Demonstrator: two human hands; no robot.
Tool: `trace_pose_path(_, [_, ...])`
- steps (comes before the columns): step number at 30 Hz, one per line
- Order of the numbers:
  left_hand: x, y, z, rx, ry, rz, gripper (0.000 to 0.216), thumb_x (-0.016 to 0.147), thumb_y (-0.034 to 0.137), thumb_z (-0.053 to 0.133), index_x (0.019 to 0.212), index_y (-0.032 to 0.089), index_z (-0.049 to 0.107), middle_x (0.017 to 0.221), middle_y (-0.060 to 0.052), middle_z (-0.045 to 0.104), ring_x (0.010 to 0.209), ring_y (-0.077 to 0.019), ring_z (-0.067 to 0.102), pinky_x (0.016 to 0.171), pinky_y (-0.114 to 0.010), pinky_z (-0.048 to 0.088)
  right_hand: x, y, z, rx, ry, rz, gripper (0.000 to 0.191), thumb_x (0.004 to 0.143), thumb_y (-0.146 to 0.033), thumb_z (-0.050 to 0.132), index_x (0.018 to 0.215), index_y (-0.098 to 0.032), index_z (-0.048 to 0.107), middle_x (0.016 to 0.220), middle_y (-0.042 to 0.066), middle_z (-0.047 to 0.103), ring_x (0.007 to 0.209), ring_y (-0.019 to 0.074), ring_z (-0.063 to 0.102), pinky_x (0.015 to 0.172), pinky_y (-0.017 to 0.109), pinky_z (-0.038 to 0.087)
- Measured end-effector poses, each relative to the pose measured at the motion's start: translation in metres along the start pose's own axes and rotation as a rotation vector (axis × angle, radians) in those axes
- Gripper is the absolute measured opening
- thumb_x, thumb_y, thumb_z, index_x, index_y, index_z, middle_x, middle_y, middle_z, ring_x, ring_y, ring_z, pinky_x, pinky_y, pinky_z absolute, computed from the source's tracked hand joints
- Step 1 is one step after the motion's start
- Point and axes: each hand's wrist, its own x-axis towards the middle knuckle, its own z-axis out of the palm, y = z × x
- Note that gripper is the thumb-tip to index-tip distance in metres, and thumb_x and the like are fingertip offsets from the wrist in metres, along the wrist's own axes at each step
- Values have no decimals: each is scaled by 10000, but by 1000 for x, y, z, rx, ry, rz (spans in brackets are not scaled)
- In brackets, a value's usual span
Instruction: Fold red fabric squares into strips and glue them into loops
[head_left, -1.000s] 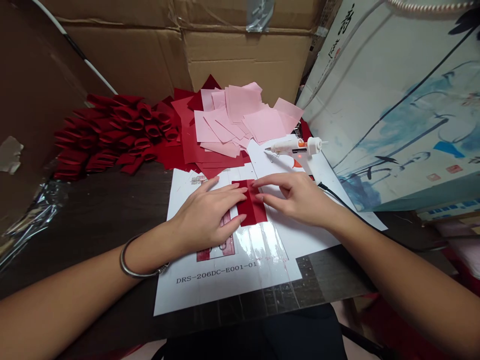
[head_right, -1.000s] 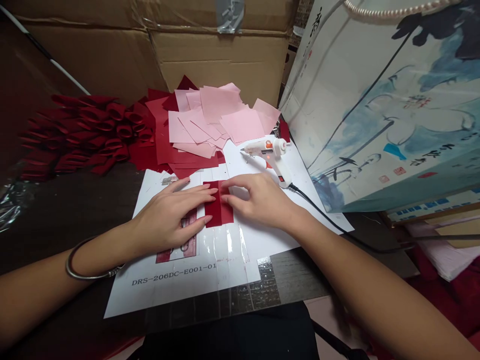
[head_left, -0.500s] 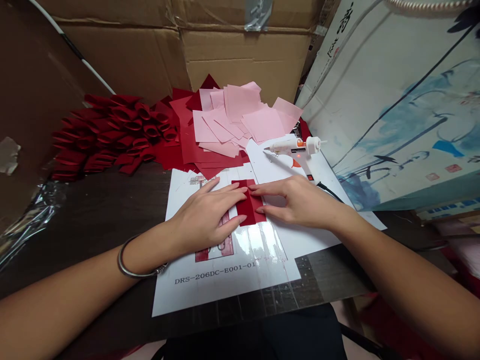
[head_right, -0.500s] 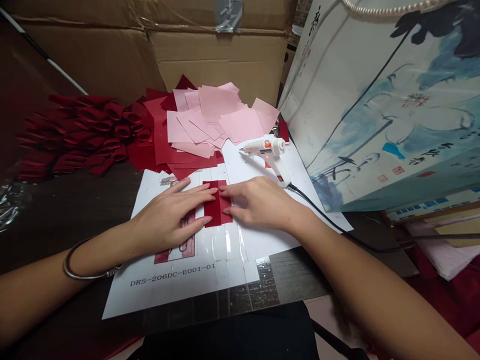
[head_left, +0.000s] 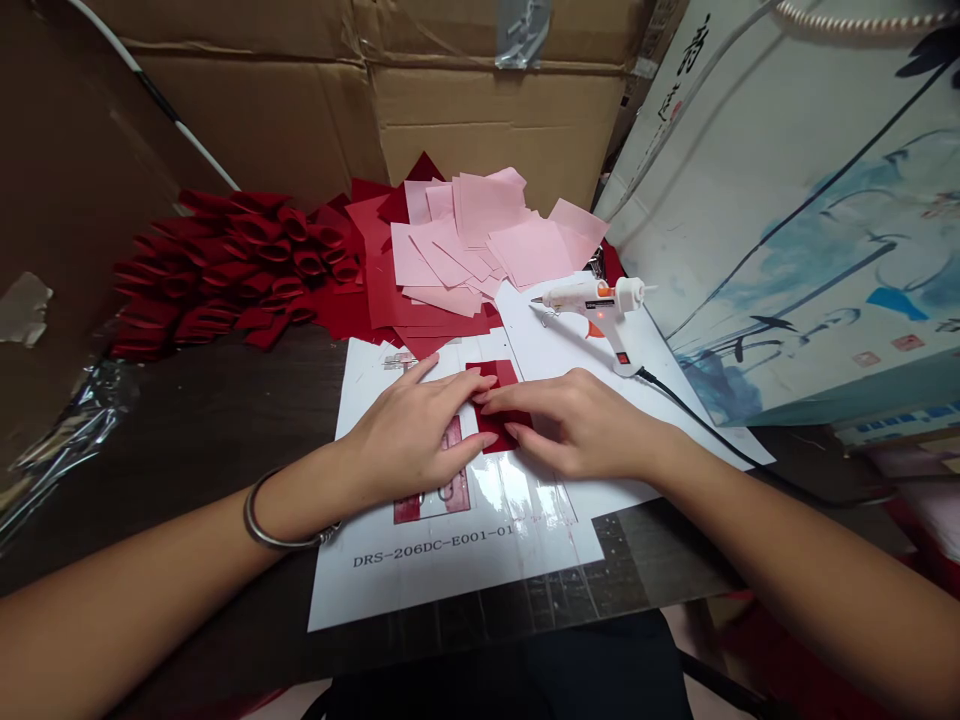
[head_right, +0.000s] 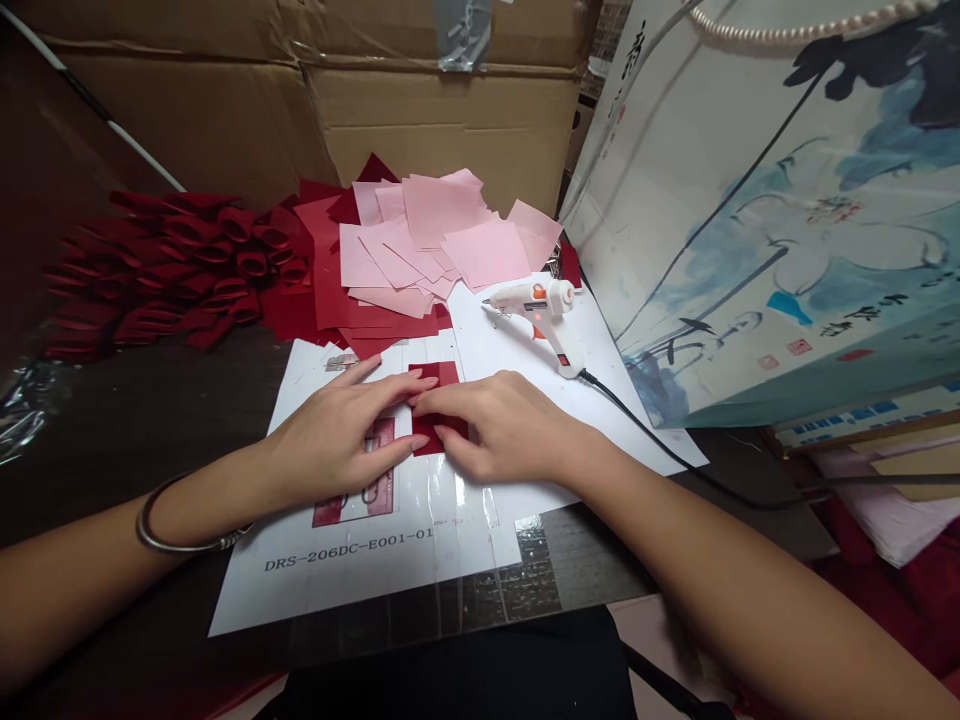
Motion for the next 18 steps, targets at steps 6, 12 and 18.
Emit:
trace_pose_path(6, [0, 3, -3, -18, -19, -39, 421, 892, 414, 567, 1231, 166, 534, 1180, -69, 686, 1045, -246, 650, 1160, -513, 299, 0, -6, -3, -207, -148, -9, 284, 823, -154, 469, 1057, -175, 629, 688, -3, 657, 524, 151, 513, 562, 280, 343])
trace_pose_path(12, [1, 5, -4, 14, -11, -47, 441, 874, 380, 560, 1265, 178, 536, 1248, -52, 666, 1101, -260, 626, 1156, -507, 298, -1, -13, -3, -298, -185, -52, 276, 774, -153, 441, 1010, -145, 585, 656, -4, 594, 475, 132, 335, 529, 298, 236])
trace_pose_path(18, [0, 10, -10, 23, -41, -84, 512, 798, 184, 498, 1310, 182, 523, 1297, -28, 645, 1109, -227, 629, 1190, -476, 244, -7, -15, -1, -183, -213, -132, 327, 698, -175, 460, 978, -149, 627, 606, -18, 550, 493, 130, 283, 526, 291, 219])
